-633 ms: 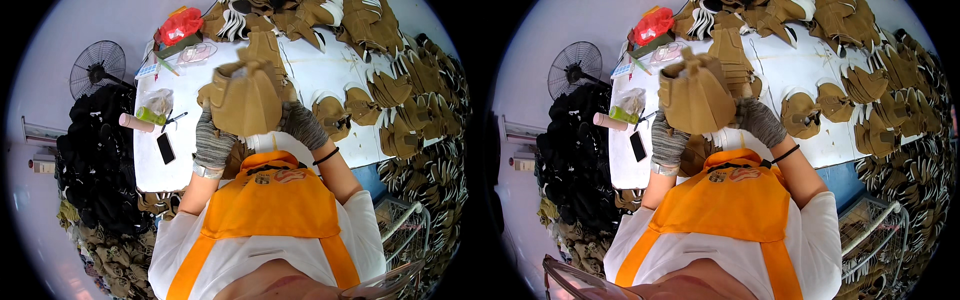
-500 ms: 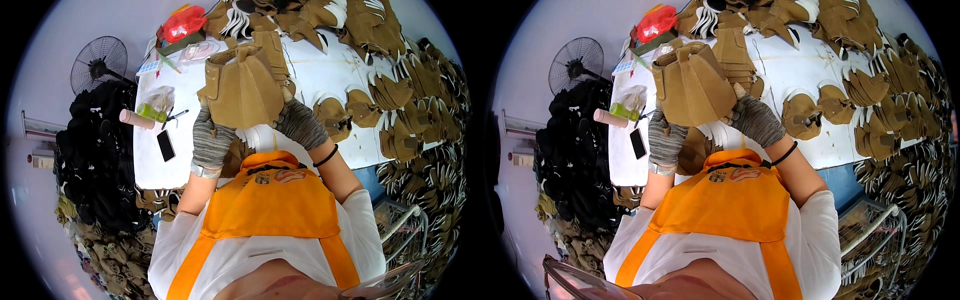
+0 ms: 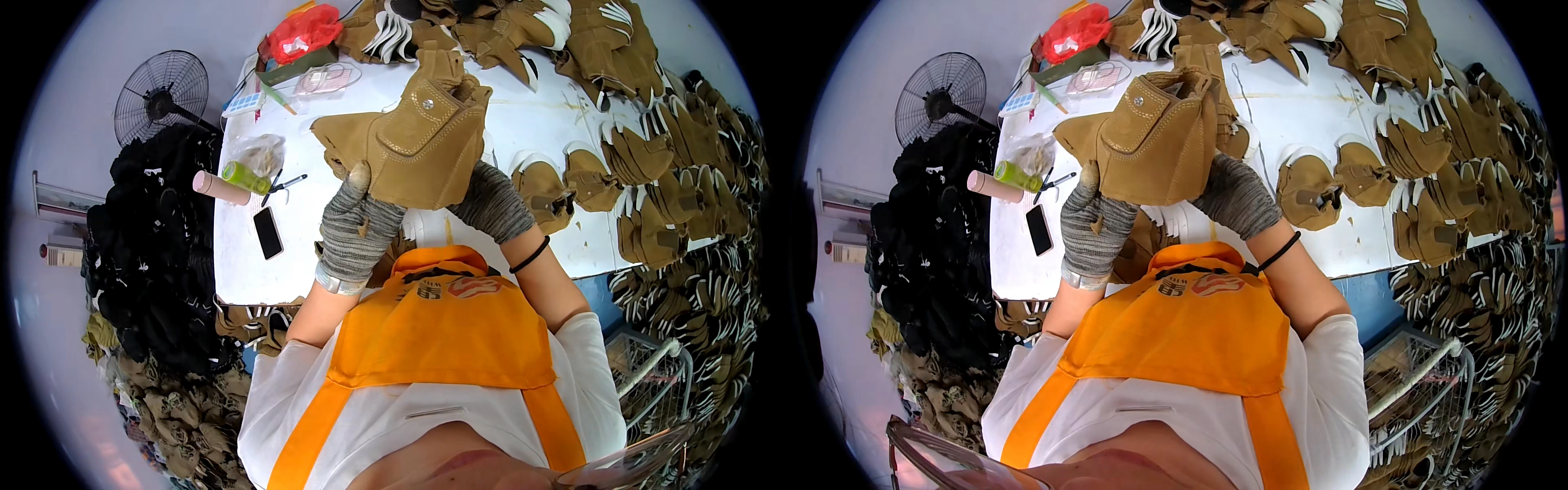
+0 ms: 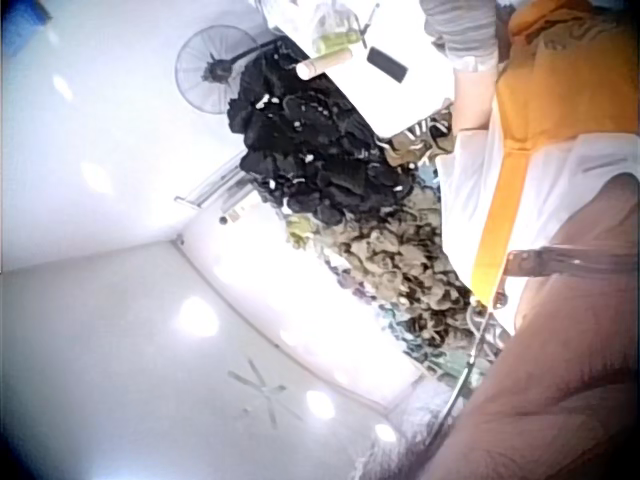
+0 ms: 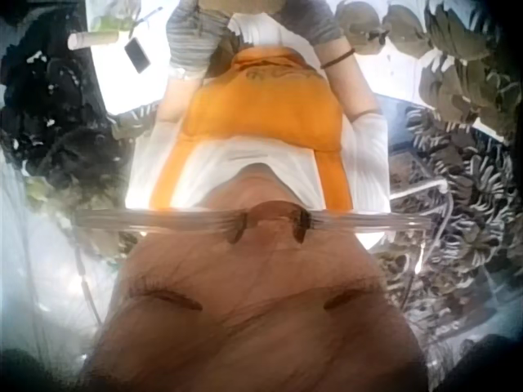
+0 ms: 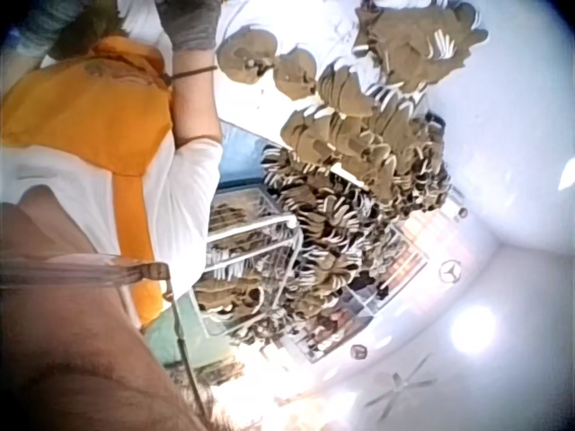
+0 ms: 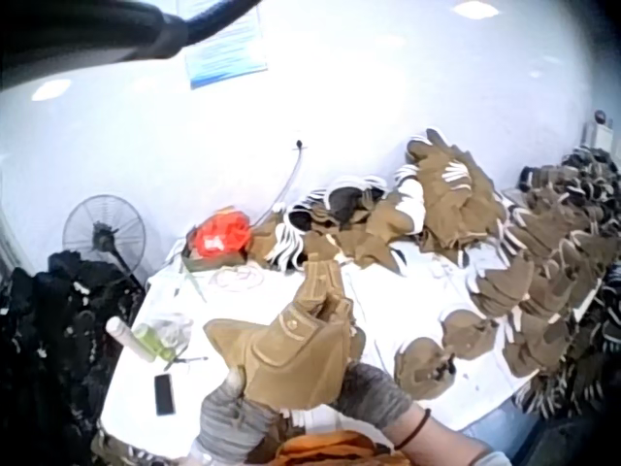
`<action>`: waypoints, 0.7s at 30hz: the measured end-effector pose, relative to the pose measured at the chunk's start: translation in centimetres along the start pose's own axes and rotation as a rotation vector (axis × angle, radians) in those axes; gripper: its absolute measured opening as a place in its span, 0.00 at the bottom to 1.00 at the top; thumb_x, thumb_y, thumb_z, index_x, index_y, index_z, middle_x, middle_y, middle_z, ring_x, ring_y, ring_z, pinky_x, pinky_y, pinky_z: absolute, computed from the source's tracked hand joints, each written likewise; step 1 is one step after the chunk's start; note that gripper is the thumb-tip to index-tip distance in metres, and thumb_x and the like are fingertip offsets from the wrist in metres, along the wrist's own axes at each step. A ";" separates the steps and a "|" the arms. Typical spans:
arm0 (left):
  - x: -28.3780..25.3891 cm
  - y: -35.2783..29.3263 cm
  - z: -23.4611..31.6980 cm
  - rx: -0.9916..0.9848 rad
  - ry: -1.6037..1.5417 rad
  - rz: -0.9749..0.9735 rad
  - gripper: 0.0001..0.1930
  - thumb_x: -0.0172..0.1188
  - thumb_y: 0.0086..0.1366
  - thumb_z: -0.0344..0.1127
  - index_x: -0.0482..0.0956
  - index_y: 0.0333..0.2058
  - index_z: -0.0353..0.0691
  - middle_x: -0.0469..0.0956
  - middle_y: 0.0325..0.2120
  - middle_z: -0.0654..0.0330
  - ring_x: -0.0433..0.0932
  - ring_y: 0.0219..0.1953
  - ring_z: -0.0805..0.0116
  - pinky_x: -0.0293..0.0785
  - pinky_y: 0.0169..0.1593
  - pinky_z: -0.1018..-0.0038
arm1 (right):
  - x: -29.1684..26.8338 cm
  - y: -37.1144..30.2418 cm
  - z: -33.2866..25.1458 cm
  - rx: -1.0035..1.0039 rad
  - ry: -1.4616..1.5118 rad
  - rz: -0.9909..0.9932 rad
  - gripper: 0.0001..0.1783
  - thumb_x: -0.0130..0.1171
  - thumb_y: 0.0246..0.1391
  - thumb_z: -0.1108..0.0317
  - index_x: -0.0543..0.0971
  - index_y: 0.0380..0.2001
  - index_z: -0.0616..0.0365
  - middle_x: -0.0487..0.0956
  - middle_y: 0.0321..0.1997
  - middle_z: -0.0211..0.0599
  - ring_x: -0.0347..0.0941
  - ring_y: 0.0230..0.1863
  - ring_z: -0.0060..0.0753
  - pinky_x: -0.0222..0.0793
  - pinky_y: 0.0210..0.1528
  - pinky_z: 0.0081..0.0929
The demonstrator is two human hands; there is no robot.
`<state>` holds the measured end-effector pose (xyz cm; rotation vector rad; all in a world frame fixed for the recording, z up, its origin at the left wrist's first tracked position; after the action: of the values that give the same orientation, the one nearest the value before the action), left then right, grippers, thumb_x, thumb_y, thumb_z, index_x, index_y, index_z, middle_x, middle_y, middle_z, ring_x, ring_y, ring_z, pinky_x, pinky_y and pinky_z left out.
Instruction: The person handles and turns over various tan-colored boot upper components by hand, occasionally using a small tool to trim or pick at the edges, before stacking them on a table.
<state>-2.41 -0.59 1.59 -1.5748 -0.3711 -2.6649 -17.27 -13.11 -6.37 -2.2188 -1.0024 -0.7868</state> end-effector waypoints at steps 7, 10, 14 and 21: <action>-1.1 0.0 -0.4 -0.128 -0.089 0.109 0.29 0.48 0.67 0.45 0.56 0.60 0.34 0.60 0.59 0.51 0.61 0.61 0.57 0.55 0.65 0.61 | -1.9 -0.5 -2.6 -0.333 -0.311 -0.148 0.24 0.45 0.62 0.56 0.65 0.55 0.60 0.71 0.54 0.40 0.67 0.55 0.33 0.61 0.61 0.27; -0.8 0.0 -0.5 -0.151 -0.083 0.202 0.35 0.57 0.62 0.47 0.54 0.62 0.39 0.59 0.60 0.53 0.60 0.61 0.57 0.56 0.65 0.61 | 1.4 -3.0 -5.2 -0.222 0.194 -0.084 0.35 0.45 0.59 0.43 0.63 0.56 0.65 0.71 0.52 0.43 0.68 0.54 0.37 0.66 0.57 0.30; -1.0 -0.3 -0.4 -0.086 0.131 0.203 0.39 0.59 0.59 0.54 0.53 0.62 0.41 0.59 0.60 0.54 0.61 0.60 0.58 0.60 0.62 0.60 | 2.6 -4.6 -6.6 -0.460 -0.553 -0.131 0.39 0.51 0.54 0.41 0.64 0.57 0.63 0.72 0.54 0.40 0.68 0.53 0.34 0.66 0.56 0.29; -2.1 -0.5 0.3 -0.006 0.309 0.193 0.39 0.57 0.59 0.55 0.53 0.62 0.41 0.63 0.58 0.55 0.65 0.57 0.59 0.64 0.59 0.62 | 3.8 -5.2 -6.2 -0.570 -0.559 -0.120 0.30 0.55 0.57 0.55 0.65 0.58 0.59 0.72 0.53 0.38 0.72 0.47 0.30 0.71 0.46 0.20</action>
<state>-1.18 -0.25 -0.16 -1.1069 -0.1889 -2.6957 -21.00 -12.88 1.74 -2.9982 -1.2964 -0.5510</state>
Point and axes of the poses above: each hand's wrist, its own y-axis towards the middle knuckle, its own x-axis out of the palm, z = x × y, the point moved 1 cm from there along y, towards the middle knuckle
